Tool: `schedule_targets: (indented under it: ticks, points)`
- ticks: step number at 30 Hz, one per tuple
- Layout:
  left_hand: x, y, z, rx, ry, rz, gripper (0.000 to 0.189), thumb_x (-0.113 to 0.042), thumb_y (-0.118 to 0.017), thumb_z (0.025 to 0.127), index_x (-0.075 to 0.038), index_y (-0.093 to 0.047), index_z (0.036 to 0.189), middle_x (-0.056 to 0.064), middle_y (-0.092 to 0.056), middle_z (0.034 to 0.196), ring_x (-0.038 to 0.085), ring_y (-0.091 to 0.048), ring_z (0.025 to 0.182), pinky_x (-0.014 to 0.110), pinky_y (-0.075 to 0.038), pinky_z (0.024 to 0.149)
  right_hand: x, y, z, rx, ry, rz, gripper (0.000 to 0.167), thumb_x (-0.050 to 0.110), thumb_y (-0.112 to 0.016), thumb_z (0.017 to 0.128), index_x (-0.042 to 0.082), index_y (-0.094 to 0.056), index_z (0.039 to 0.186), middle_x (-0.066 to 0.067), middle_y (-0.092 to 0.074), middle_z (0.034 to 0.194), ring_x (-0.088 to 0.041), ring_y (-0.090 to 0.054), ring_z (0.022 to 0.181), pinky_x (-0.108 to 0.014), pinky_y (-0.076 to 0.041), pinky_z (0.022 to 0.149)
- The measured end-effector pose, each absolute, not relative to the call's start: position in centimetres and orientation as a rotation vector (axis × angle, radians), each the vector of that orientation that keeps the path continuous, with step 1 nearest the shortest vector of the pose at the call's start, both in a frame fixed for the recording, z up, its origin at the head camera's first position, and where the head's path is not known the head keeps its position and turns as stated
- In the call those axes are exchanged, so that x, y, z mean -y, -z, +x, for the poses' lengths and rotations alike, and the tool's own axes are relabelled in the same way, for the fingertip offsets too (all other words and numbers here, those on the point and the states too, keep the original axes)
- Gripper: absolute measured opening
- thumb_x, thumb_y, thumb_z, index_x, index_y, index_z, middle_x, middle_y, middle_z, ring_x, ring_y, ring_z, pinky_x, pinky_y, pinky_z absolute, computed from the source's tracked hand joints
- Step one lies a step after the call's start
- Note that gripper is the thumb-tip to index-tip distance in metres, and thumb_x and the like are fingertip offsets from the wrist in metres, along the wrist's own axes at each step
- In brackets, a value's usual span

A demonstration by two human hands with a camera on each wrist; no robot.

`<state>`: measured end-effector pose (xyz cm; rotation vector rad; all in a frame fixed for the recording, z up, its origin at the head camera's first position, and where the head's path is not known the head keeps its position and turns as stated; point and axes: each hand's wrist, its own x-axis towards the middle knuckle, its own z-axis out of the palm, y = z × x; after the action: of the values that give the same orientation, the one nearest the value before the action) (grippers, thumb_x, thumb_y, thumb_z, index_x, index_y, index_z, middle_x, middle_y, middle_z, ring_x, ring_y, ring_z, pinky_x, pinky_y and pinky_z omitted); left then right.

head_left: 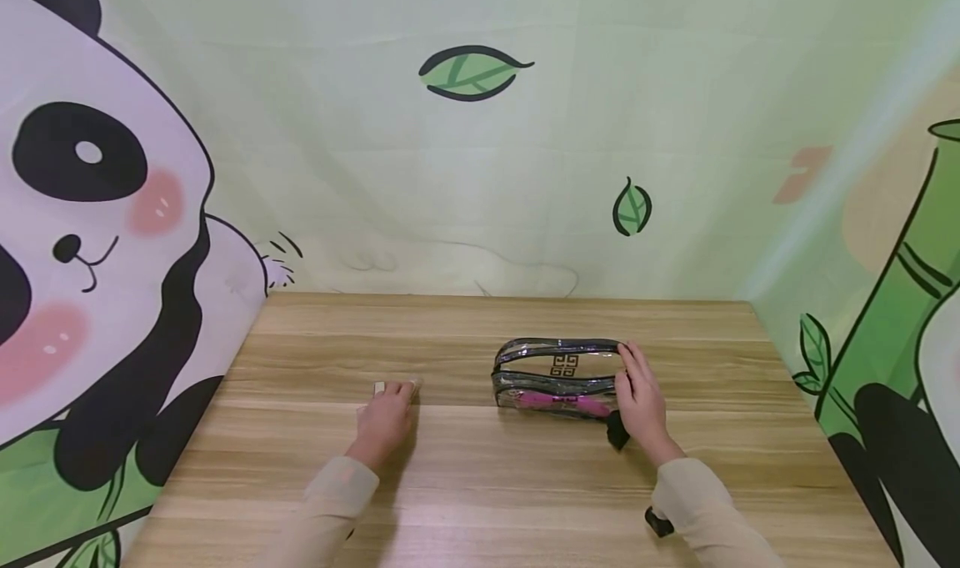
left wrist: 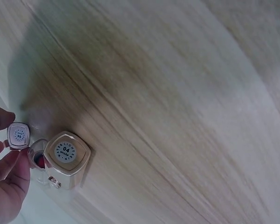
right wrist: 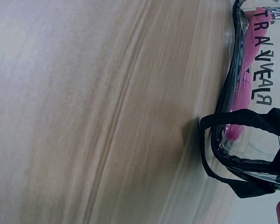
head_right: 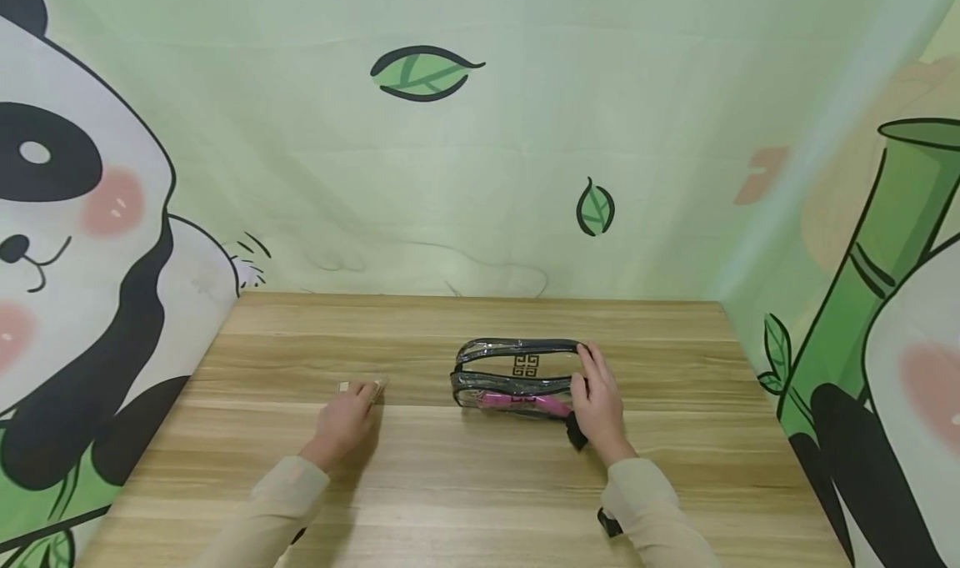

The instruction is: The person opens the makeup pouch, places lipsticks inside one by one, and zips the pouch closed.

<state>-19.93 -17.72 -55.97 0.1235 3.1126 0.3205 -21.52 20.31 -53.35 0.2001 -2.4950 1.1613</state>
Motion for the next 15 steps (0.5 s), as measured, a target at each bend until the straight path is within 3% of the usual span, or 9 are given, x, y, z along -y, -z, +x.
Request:
schedule_targets:
  ticks: [15]
  points:
    - [17.68,56.90,-19.73,-3.217,-0.355,0.192,0.038,-0.004,-0.058,0.072,-0.006,-0.052,0.110,0.015,-0.055,0.107,0.036,-0.055,0.090,0.047,-0.049,0.069,-20.38,53.63,-21.65,2.469,-1.141,0.220,0.043,0.005,-0.042,0.088,0.005,-0.041,0.131,-0.016,-0.033,0.140,-0.035,-0.032,0.127,-0.051,-0.029,0.099]
